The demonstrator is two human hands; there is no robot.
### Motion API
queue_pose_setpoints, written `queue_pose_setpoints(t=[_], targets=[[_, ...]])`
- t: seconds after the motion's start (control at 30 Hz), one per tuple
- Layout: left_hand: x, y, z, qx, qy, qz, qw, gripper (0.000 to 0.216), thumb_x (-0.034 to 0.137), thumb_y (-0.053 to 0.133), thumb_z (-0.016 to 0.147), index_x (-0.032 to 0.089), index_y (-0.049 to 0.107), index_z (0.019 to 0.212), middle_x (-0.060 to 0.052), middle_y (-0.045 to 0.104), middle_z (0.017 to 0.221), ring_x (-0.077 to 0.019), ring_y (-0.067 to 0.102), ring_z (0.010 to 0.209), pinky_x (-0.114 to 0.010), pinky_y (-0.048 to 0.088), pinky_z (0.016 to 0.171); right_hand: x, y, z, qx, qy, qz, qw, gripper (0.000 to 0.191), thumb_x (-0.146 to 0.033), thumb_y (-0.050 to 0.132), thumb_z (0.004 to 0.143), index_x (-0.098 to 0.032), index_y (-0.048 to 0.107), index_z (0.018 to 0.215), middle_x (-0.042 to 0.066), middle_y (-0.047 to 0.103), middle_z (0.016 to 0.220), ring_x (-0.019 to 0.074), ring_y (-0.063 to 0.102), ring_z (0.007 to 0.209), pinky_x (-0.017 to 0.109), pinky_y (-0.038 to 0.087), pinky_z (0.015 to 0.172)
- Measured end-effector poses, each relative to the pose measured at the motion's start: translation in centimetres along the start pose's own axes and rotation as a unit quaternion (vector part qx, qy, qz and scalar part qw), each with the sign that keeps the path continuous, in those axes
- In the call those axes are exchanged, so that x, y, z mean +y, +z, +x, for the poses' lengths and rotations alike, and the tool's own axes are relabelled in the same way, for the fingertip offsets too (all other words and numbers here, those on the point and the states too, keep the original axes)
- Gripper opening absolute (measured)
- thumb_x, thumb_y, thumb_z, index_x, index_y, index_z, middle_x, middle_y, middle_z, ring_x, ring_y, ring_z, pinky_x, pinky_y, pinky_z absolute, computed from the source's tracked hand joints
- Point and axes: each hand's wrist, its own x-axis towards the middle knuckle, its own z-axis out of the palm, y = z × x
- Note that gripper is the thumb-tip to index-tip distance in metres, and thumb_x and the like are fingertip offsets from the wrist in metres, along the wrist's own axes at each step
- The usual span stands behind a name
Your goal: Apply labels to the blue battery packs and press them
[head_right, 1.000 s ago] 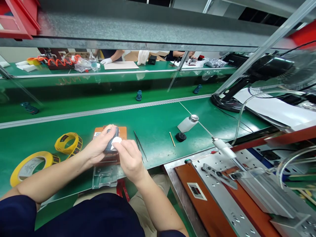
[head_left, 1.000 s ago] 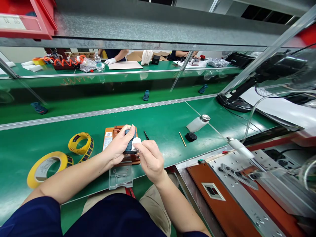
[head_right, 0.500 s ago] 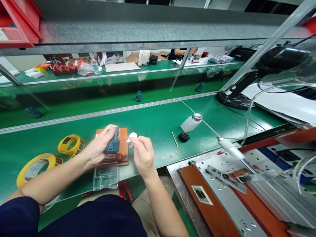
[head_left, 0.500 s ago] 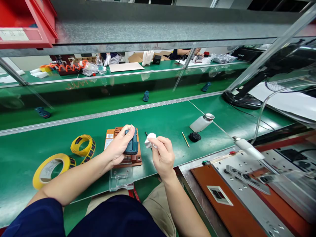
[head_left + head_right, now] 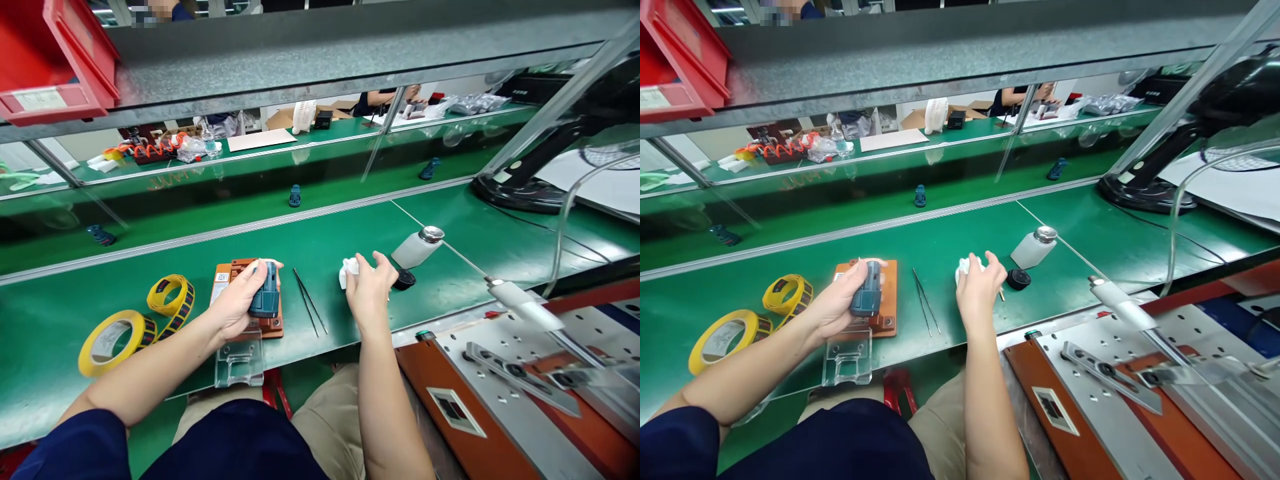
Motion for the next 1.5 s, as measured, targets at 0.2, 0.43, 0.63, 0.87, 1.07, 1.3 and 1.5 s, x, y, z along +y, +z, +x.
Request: queue_pose_setpoints(t=[0.2,0.43,0.63,0.87,1.07,1.3,1.5], targets=[[-1.9,-0.5,-1.1,0.072,-0.001,-0.001,0.997,0.065,0.067,0.078,0.073,0.016,0.065,0.110,-0.009,0.068,0.098,-0.0139,0.062,0.069,-0.024,0.054,0.060,-8.1,-1.0,-0.4,-0.316,-0.165,0.327,0.875,0.077,-0.044,0.072,0.086,-0.021,0.037,0.151,0.018,0.041,0.152,0.0318,0.040,0.142,0.053,0.040,0.114],[-2.7,-5.3,-5.2,0.193,0.130,0.046,0.971,0.059,0.066,0.060,0.089,0.022,0.057,0.128,-0.012,0.065,0.124,-0.0236,0.060,0.115,-0.034,0.051,0.094,-12.2,3.8,-0.8,-0.396,-0.107,0.415,0.812,0.077,-0.035,0.082,0.071,-0.023,0.048,0.139,0.013,0.055,0.139,0.0294,0.054,0.129,0.047,0.043,0.112],[-5.4,-11.4,-10.9,0.219,0.100,0.289,0.927,0.033,0.052,0.062,0.092,0.020,0.062,0.088,-0.003,0.062,0.087,-0.0174,0.058,0.084,-0.027,0.048,0.077,-11.5,10.7,0.3,-0.451,-0.081,0.281,0.843,0.080,-0.042,0.080,0.071,-0.018,0.048,0.140,0.016,0.054,0.141,0.0326,0.050,0.131,0.053,0.040,0.113],[-10.3,-12.6,-12.6,-0.057,-0.031,0.156,0.986,0.038,0.046,0.073,0.087,0.023,0.061,0.115,-0.009,0.061,0.121,-0.0241,0.059,0.116,-0.037,0.045,0.105,-10.5,11.7,-0.3,-0.494,-0.163,0.235,0.821,0.081,-0.048,0.080,0.077,-0.021,0.049,0.146,0.015,0.052,0.146,0.0344,0.039,0.139,0.057,0.035,0.116],[-5.0,-13.3,-11.3,-0.139,-0.071,-0.046,0.987,0.050,0.051,0.063,0.093,0.019,0.059,0.132,-0.016,0.066,0.122,-0.0265,0.066,0.108,-0.038,0.052,0.094,-8.0,9.6,-2.2,-0.437,-0.161,0.180,0.867,0.063,-0.054,0.058,0.095,-0.028,0.045,0.150,0.010,0.037,0.160,0.0327,0.026,0.149,0.058,0.028,0.120],[-0.2,-11.1,-5.1,-0.040,-0.083,-0.155,0.984,0.041,0.033,0.067,0.094,0.014,0.057,0.129,-0.020,0.069,0.118,-0.0261,0.070,0.106,-0.037,0.056,0.093,-3.6,6.0,-4.3,-0.255,-0.052,0.044,0.965,0.043,-0.051,0.047,0.098,-0.020,0.070,0.116,0.014,0.068,0.111,0.0301,0.060,0.107,0.050,0.048,0.098],[-0.2,-12.9,-2.4,0.005,-0.070,0.081,0.994,0.036,0.033,0.070,0.089,0.013,0.065,0.118,-0.014,0.071,0.105,-0.0209,0.071,0.088,-0.036,0.057,0.088,-1.2,3.5,-8.7,-0.229,-0.041,-0.174,0.957,0.067,-0.064,0.042,0.095,-0.010,0.062,0.130,0.018,0.062,0.103,0.0337,0.057,0.089,0.048,0.050,0.078]])
